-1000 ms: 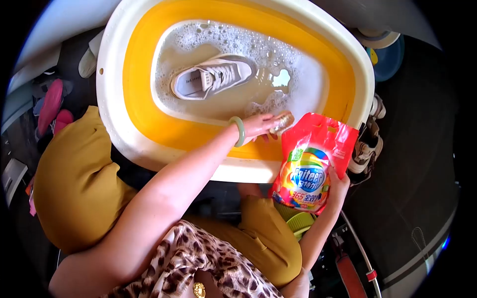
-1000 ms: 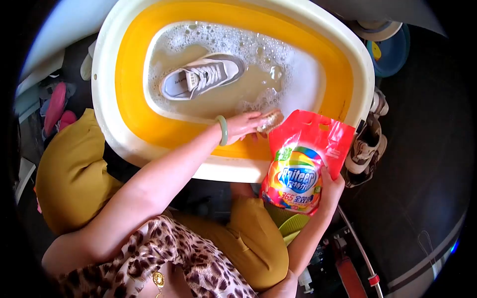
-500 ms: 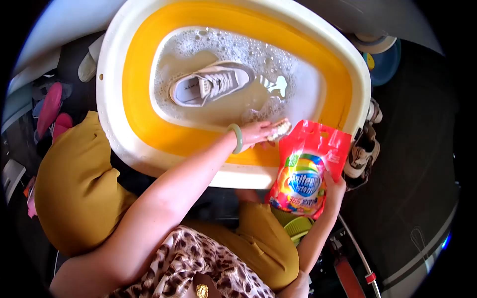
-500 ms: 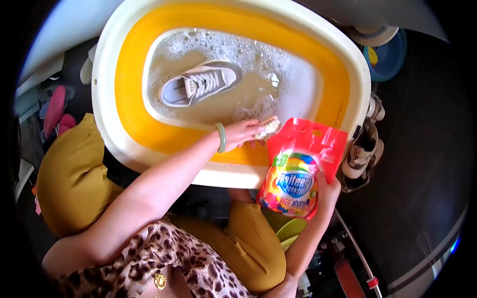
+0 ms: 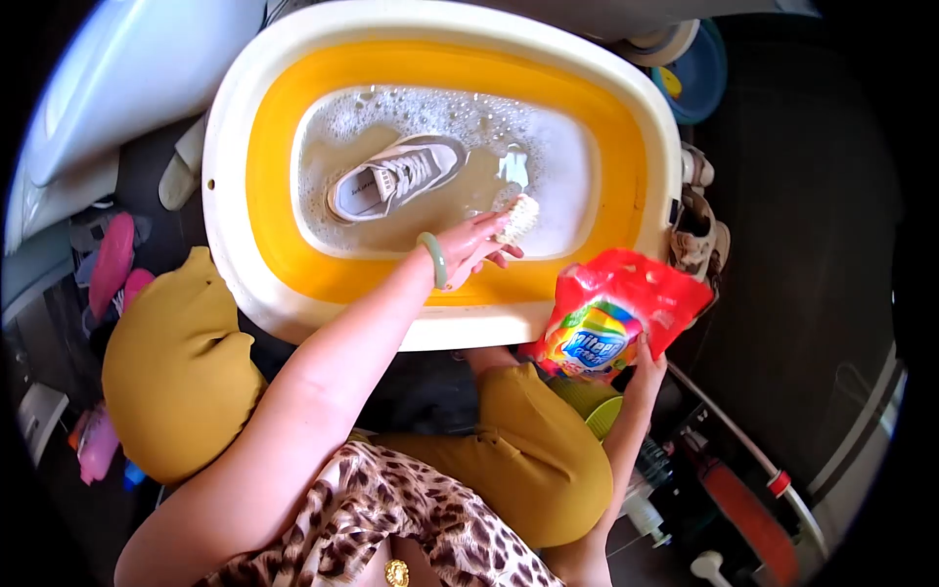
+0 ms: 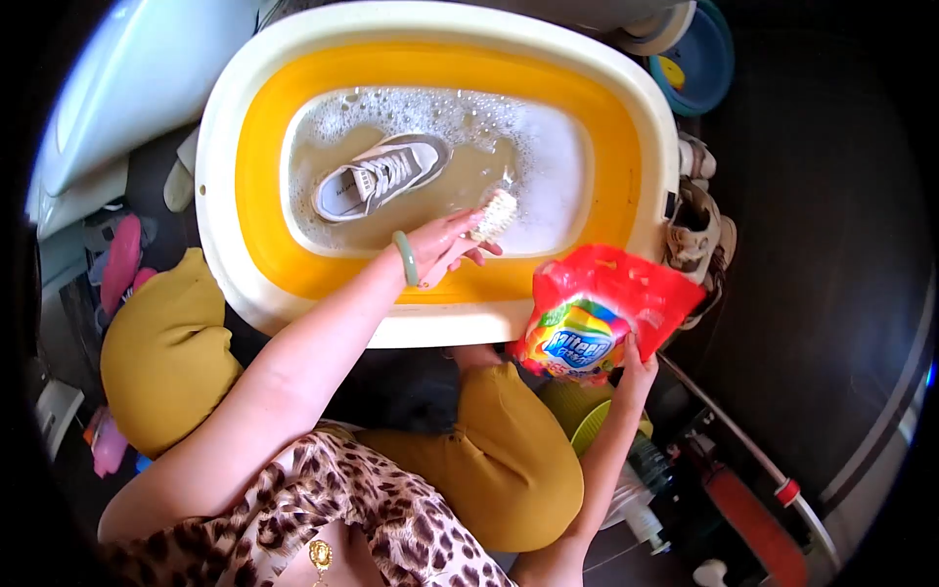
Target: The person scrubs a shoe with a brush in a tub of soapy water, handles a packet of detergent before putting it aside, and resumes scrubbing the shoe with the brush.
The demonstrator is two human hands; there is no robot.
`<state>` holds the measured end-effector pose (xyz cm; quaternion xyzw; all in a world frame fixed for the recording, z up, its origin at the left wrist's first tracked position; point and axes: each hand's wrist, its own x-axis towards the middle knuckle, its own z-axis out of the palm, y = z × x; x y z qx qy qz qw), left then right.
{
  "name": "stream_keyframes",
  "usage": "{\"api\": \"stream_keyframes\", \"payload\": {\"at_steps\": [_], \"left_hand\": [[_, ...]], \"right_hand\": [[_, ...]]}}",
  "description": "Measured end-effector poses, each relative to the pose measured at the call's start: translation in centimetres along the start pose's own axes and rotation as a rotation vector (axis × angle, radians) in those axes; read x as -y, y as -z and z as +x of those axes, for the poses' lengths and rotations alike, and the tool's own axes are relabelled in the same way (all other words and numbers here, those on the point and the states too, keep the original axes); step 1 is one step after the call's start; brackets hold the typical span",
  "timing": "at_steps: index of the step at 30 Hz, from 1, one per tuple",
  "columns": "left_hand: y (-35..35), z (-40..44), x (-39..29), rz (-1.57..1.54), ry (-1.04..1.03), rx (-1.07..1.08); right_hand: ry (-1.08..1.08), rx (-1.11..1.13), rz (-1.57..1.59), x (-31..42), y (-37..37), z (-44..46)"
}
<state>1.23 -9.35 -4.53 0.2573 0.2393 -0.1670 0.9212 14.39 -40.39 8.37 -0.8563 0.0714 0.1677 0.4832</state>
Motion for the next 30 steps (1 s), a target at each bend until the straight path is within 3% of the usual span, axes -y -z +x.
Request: {"api": "stream_keyframes", "payload": {"at_steps": [2, 4, 5, 6, 7, 10, 12, 14, 16, 22, 25, 30], "left_hand": [[-0.4, -1.8, -1.2, 0.051, -0.016, 0.002], [0.0, -2.8, -1.5, 0.011, -0.068, 0.007], [0.3, -3.1, -1.5, 0.019, -0.074, 0.02], [0.3, -3.6, -1.7, 0.044, -0.075, 0.03], [0.3, -4.1, -1.7, 0.042, -0.084, 0.034], [0.3, -5.3, -1.7, 0.01, -0.099, 0.075], [-0.5, -6.6, -2.1, 0.156, -0.142, -0.107], [0.8, -7.1, -2.5, 0.23, -0.125, -0.076], [1.7, -7.7, -3.0, -0.045, -0.181, 0.029], [2.9, -8.1, -4.6, -0.074, -0.208, -0.063], [3.4, -7.8, -5.1, -0.101, -0.246, -0.088], [4.2, -7.0, -5.7, -0.147, -0.306, -0.156]], "right_hand": [[-0.014, -0.142, 0.179, -1.6, 0.2, -3.2], [0.002, -0.121, 0.256, -5.1, 1.2, -6.5], [0.058, 0.004, 0.309, -9.1, 2.9, -7.1], [-0.053, -0.029, 0.033, -9.6, 3.0, -8.8], [-0.148, -0.037, -0.028, -10.3, 2.8, -10.6], [-0.329, -0.003, 0.053, -12.4, 1.9, -14.9], [-0.4, 0.036, 0.102, -13.3, 0.9, -17.3], [-0.461, 0.078, 0.136, -13.9, -0.2, -19.4], [-0.512, 0.121, 0.158, -14.0, -1.4, -20.9], [-0.597, 0.24, 0.185, -12.7, -3.6, -22.9], [-0.551, 0.305, 0.149, -9.4, -3.5, -20.4], [-0.092, 0.321, -0.098, -0.1, -6.2, -4.4]]}}
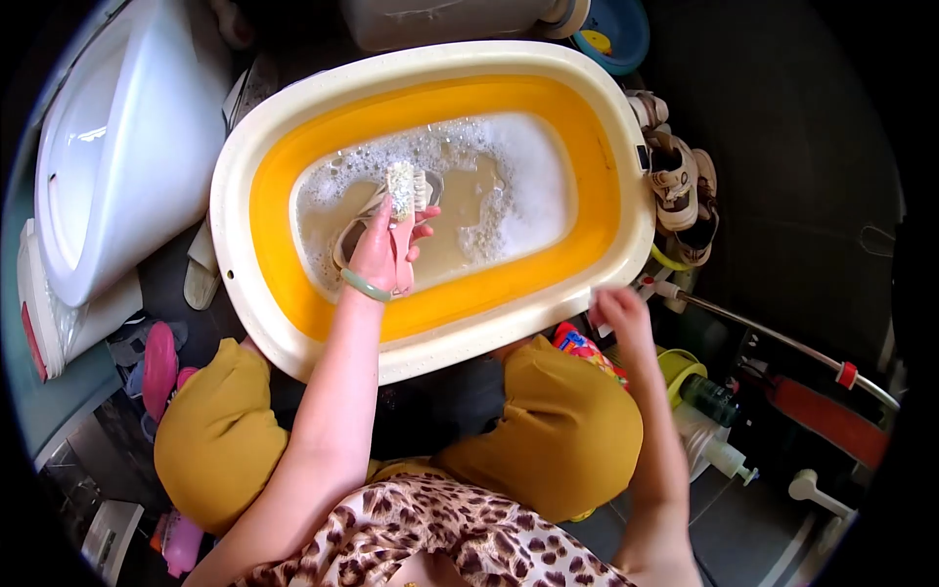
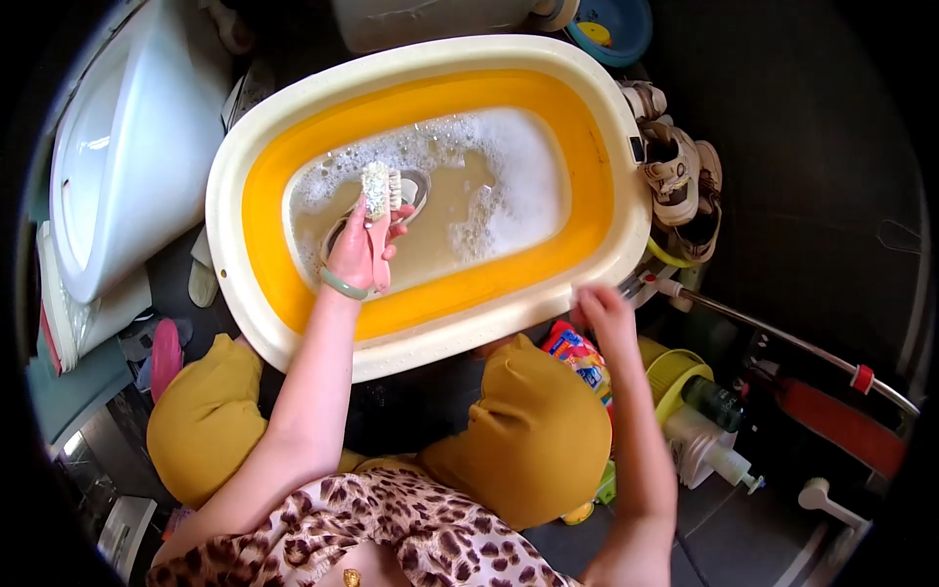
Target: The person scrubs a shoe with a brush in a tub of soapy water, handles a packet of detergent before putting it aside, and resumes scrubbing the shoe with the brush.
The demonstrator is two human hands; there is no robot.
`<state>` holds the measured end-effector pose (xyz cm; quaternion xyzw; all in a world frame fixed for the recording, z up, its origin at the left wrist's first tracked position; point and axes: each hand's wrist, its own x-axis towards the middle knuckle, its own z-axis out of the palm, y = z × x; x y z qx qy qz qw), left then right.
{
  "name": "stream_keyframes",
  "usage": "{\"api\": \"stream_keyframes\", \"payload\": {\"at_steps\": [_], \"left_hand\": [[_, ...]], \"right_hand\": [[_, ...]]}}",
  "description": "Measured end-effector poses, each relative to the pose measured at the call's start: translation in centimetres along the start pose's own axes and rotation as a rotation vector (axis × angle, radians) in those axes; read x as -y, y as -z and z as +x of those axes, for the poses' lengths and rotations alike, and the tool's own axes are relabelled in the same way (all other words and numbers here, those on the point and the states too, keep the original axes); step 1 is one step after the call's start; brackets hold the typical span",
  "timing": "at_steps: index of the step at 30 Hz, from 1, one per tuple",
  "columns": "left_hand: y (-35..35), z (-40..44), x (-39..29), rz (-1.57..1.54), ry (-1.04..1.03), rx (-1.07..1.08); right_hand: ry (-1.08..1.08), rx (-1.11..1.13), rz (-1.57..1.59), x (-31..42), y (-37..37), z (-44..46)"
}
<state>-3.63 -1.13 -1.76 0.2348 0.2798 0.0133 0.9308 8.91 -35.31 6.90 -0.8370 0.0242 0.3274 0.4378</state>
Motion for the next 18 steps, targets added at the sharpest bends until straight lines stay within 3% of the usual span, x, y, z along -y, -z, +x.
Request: {"api": "stream_keyframes", "payload": {"at_steps": [1, 4, 9, 12, 18], "left_hand": [[0.0, 0.2, -0.1, 0.007, -0.013, 0.003], [-0.4, 0.5, -0.4, 0.021, -0.022, -0.039], [0.0, 1.4, -1.5, -0.006, -0.074, -0.082], [0.2, 1.4, -2.2, -0.055, -0.105, -0.127], [1.4, 1.0, -3.0, -0.095, -0.177, -0.101]], "right_hand": [[0.123, 0.067, -0.026, 1.8, -1.3, 3.9], [0.482, 0.321, -0.636, 5.7, -7.3, 13.0], [0.55, 0.384, -0.948, 4.9, -15.8, 21.5], [0.683, 0.309, -0.912, 3.2, -18.0, 23.1], [0.64, 0.19, -0.881, 1.5, -19.0, 21.4]]}}
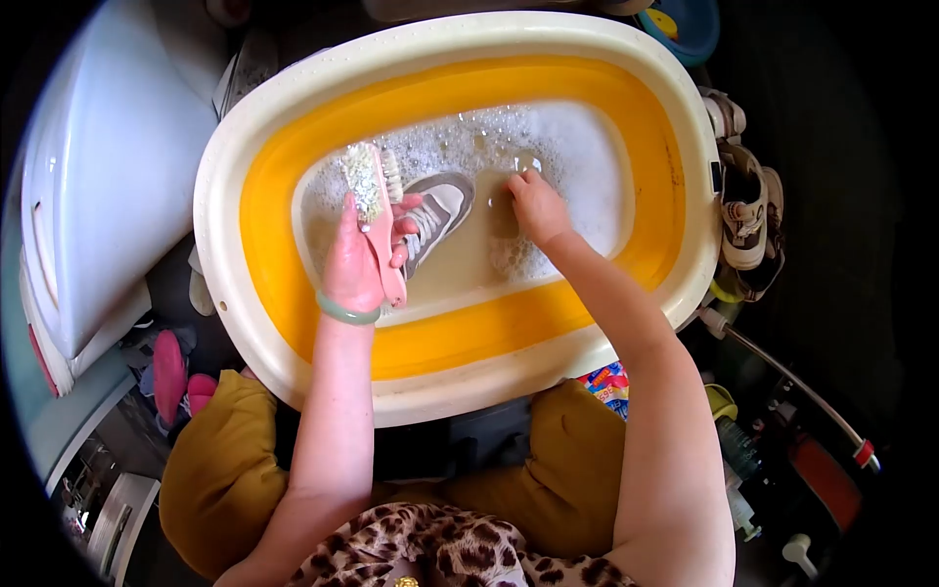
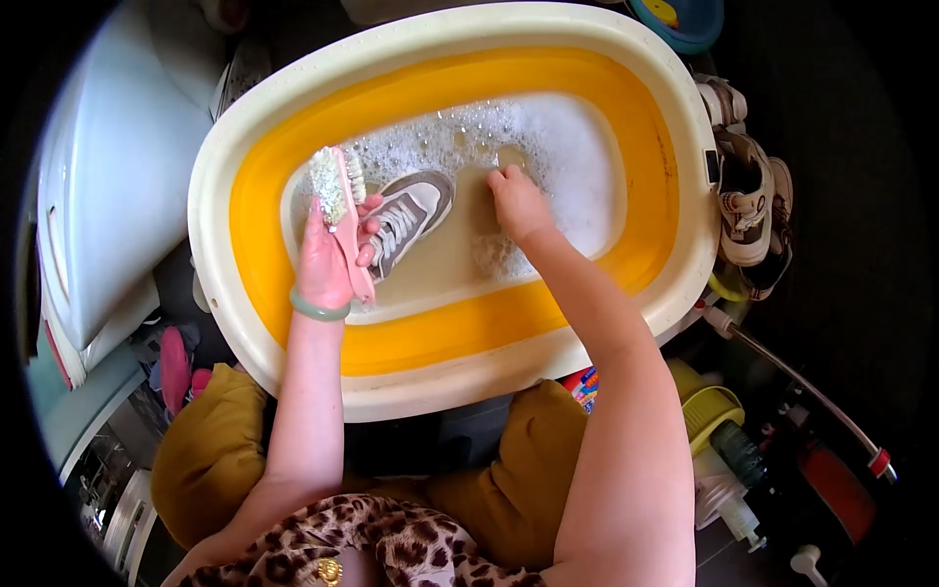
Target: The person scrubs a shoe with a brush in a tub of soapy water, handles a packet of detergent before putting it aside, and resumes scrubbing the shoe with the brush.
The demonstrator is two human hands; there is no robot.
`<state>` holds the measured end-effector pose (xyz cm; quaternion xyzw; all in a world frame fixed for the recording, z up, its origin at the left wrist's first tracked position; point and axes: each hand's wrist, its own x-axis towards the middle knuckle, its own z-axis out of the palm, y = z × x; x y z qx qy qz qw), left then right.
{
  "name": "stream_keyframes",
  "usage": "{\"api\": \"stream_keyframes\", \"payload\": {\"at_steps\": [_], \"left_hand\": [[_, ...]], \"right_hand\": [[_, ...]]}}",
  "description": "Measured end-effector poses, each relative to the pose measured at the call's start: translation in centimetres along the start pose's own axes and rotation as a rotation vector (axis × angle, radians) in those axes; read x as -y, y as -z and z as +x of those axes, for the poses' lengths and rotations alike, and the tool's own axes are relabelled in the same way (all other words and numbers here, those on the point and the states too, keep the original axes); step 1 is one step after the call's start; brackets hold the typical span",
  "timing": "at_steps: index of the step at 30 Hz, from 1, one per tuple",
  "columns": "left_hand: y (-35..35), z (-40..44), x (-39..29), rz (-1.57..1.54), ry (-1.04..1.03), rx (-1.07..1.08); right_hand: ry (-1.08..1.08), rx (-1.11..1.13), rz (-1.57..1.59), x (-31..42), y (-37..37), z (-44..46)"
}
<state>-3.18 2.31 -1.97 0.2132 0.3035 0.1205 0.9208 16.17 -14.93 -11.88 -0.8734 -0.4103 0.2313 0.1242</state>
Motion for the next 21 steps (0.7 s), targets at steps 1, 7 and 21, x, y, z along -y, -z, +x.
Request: {"api": "stream_keyframes", "payload": {"at_steps": [1, 7, 21], "left_hand": [[0.0, -0.1, -0.2, 0.014, 0.001, -0.02], [0.3, -0.4, -0.4, 0.007, 0.004, -0.058], [0.2, -0.2, -0.2, -0.027, -0.013, -0.079]], "right_hand": [[-0.001, -0.005, 0.002, -0.2, -0.2, 0.1], [0.056, -0.053, -0.021, -1.2, -1.2, 0.6], [-0.184, 0.219, 0.835, 5.7, 3.9, 2.6]]}}
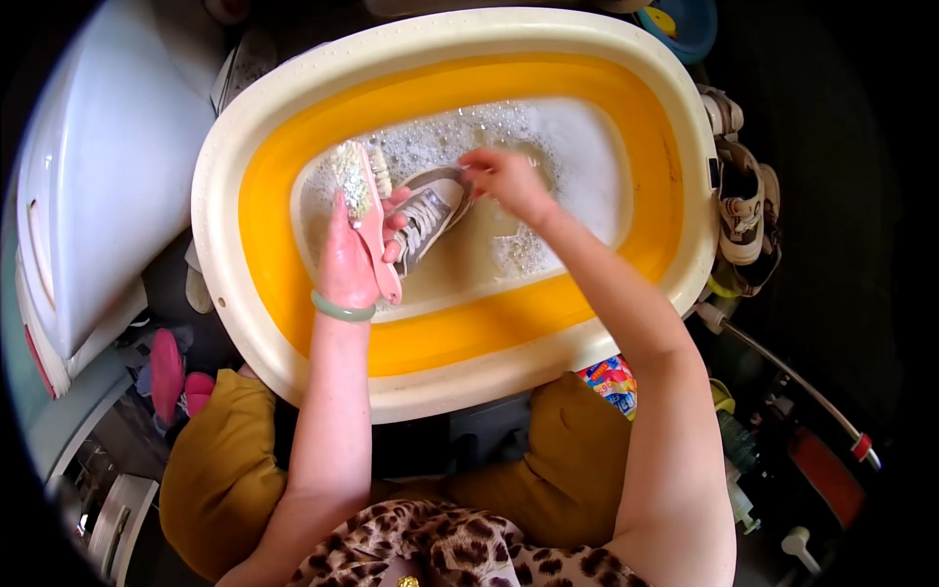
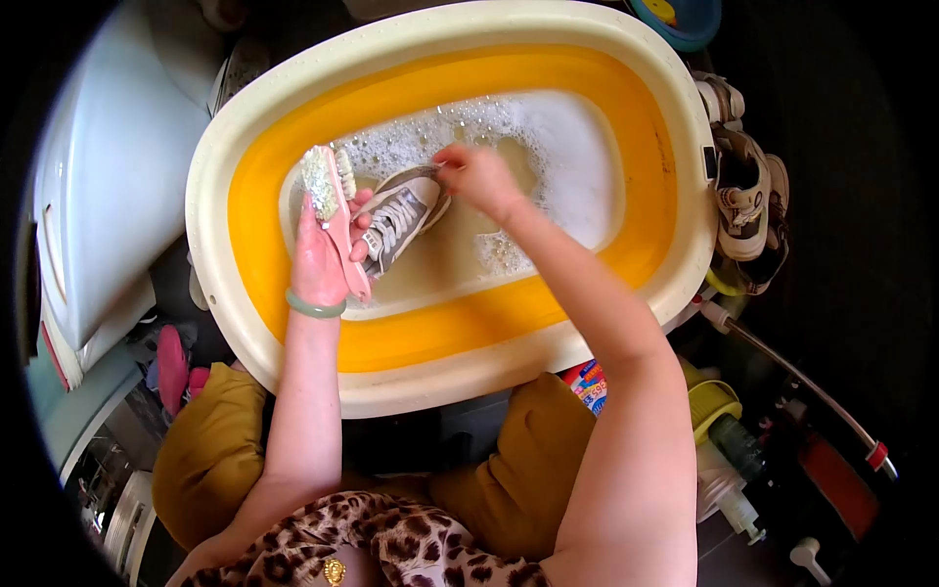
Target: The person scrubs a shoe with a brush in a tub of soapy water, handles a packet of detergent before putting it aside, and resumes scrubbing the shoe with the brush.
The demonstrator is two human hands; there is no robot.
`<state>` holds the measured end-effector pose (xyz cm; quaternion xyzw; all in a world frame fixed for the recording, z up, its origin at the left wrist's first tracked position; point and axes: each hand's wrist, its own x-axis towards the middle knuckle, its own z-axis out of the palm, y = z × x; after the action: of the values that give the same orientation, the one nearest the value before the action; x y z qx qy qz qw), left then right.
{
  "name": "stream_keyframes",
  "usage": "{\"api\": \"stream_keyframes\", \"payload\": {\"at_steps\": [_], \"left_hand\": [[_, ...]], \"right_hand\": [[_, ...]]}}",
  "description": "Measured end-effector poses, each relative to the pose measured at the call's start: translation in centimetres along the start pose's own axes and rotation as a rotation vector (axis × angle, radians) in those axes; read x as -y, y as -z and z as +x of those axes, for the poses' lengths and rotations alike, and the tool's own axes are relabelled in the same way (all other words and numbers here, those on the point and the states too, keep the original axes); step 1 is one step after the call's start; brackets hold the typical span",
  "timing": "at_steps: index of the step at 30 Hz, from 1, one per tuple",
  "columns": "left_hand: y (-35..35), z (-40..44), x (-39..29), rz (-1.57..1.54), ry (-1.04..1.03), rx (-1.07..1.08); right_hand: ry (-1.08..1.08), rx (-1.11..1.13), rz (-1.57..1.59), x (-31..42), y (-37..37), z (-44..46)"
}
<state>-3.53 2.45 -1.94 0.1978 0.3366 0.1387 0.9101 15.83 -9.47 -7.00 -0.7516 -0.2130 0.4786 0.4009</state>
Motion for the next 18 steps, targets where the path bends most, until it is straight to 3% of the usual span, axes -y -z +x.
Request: {"api": "stream_keyframes", "payload": {"at_steps": [1, 3, 4, 6, 7, 9, 10, 11, 13, 15, 18], "left_hand": [[0.0, -0.1, 0.0, 0.011, -0.002, 0.012], [0.1, -0.2, 0.1, 0.015, 0.008, 0.017], [0.1, -0.1, 0.3, 0.024, 0.017, 0.03], [0.2, 0.0, 0.5, 0.018, 0.028, 0.043], [0.4, 0.1, 0.7, 0.01, 0.036, 0.051], [0.5, 0.3, 1.0, 0.007, 0.055, 0.074], [0.3, 0.4, 1.2, 0.001, 0.077, 0.098], [0.0, 0.5, 1.4, 0.01, 0.066, 0.091], [-1.4, 0.7, 2.6, 0.029, 0.073, 0.016], [-2.4, 0.7, 4.0, -0.062, 0.08, -0.023], [-3.1, 0.7, 5.7, -0.073, 0.085, 0.03]], "right_hand": [[-0.004, 0.007, -0.004, -1.1, 1.2, 0.1], [0.19, -0.179, -0.416, -3.7, 3.1, 0.0], [0.19, -0.182, -0.414, -4.6, 3.0, -0.5], [0.231, -0.101, -0.814, -6.2, 2.2, -2.2], [0.233, -0.101, -0.812, -6.3, 1.8, -2.9], [0.168, -0.123, -0.592, -6.0, 0.3, -3.7], [0.161, -0.021, -0.378, -4.9, 0.0, -4.3], [0.174, -0.014, -0.37, -3.8, -0.6, -4.9], [-0.069, 0.253, 0.34, -0.9, -1.8, -7.0], [-0.201, 0.345, 0.516, 1.5, -2.6, -8.9], [-0.201, 0.35, 0.595, 1.4, -3.7, -9.7]]}}
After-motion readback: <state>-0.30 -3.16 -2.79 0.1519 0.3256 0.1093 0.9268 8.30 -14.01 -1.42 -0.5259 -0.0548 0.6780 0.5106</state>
